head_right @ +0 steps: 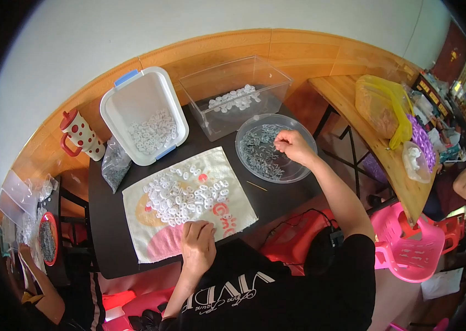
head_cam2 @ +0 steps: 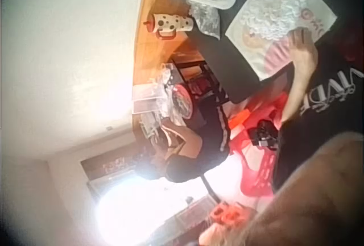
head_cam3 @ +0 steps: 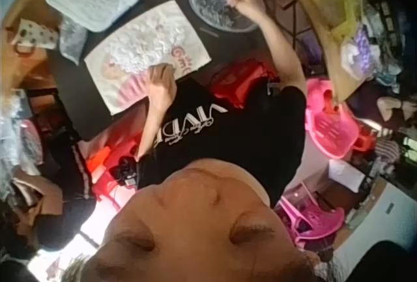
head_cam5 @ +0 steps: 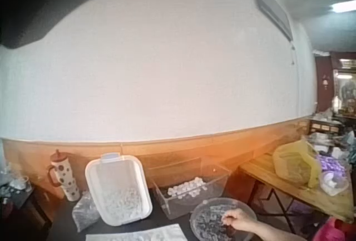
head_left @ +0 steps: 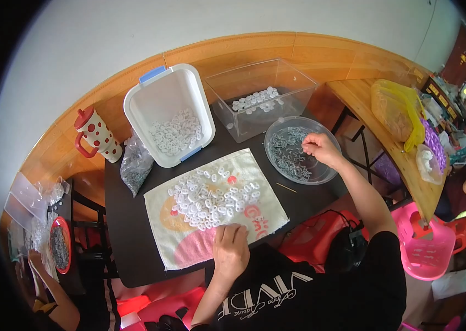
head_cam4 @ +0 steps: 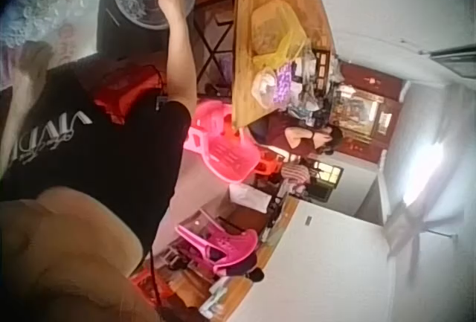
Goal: Assembling small white plastic pieces at a table.
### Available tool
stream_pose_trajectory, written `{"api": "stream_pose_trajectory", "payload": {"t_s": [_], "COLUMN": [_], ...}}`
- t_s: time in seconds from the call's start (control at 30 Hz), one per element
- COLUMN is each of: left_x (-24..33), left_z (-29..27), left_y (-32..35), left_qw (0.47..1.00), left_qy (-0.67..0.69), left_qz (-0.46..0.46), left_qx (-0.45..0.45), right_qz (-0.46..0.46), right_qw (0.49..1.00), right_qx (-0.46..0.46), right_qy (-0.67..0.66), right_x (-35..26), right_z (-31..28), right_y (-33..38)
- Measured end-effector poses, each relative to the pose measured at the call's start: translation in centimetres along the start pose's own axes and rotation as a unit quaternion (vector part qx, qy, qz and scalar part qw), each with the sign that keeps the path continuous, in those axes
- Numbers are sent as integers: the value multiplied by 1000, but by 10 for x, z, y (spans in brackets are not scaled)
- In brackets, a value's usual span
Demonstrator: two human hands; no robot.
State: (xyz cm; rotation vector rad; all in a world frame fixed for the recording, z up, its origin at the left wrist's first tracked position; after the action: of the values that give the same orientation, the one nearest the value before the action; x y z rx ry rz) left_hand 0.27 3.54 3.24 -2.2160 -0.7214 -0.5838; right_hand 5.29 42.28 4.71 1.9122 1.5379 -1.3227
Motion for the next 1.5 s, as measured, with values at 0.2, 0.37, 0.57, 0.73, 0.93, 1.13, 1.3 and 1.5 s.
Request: {"api": "stream_pose_trajectory", "payload": {"t_s": [0.2, 0.37, 0.57, 0.73, 0.93, 1.13, 1.3, 1.5], "left_x": [2, 1, -2, -2, -3, -4, 5, -7], "left_z": [0, 0, -1, -2, -1, -12, -23, -28], "left_y": [0, -1, -1, 1, 0, 2, 8, 20], "left_qw": [1000, 1000, 999, 998, 997, 990, 913, 857], "left_qy": [-1, 6, 2, 12, 18, 87, 332, 452], "left_qz": [-4, -15, -41, -52, -62, -61, -236, -244], "left_qx": [3, 12, 27, 43, 44, 89, 4, -44], "right_qz": [-9, -9, -34, 56, -93, -162, -439, -479], "right_qw": [1000, 1000, 998, 972, 986, 985, 887, 862], "right_qx": [0, -21, 53, 37, -40, -44, -77, 20], "right_qy": [7, 17, -22, -225, 130, -33, 119, 165], "right_x": [-1, 0, -24, -34, -46, -120, -173, -170], "right_z": [-3, -3, 4, 13, 24, 60, 149, 192], "right_y": [1, 1, 2, 5, 4, 27, 88, 113]}}
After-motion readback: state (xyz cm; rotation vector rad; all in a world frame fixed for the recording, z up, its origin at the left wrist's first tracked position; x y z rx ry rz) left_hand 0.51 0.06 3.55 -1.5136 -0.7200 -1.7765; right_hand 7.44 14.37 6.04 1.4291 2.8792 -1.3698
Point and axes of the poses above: each hand's wrist, its own y-axis away from the middle knuckle, its own z-axis out of the palm, x = y × z, the point moved 2 cm from there along -y, towards the middle knuckle, and after that the axes turned 14 degrees about -z, right-handed, at the moved point
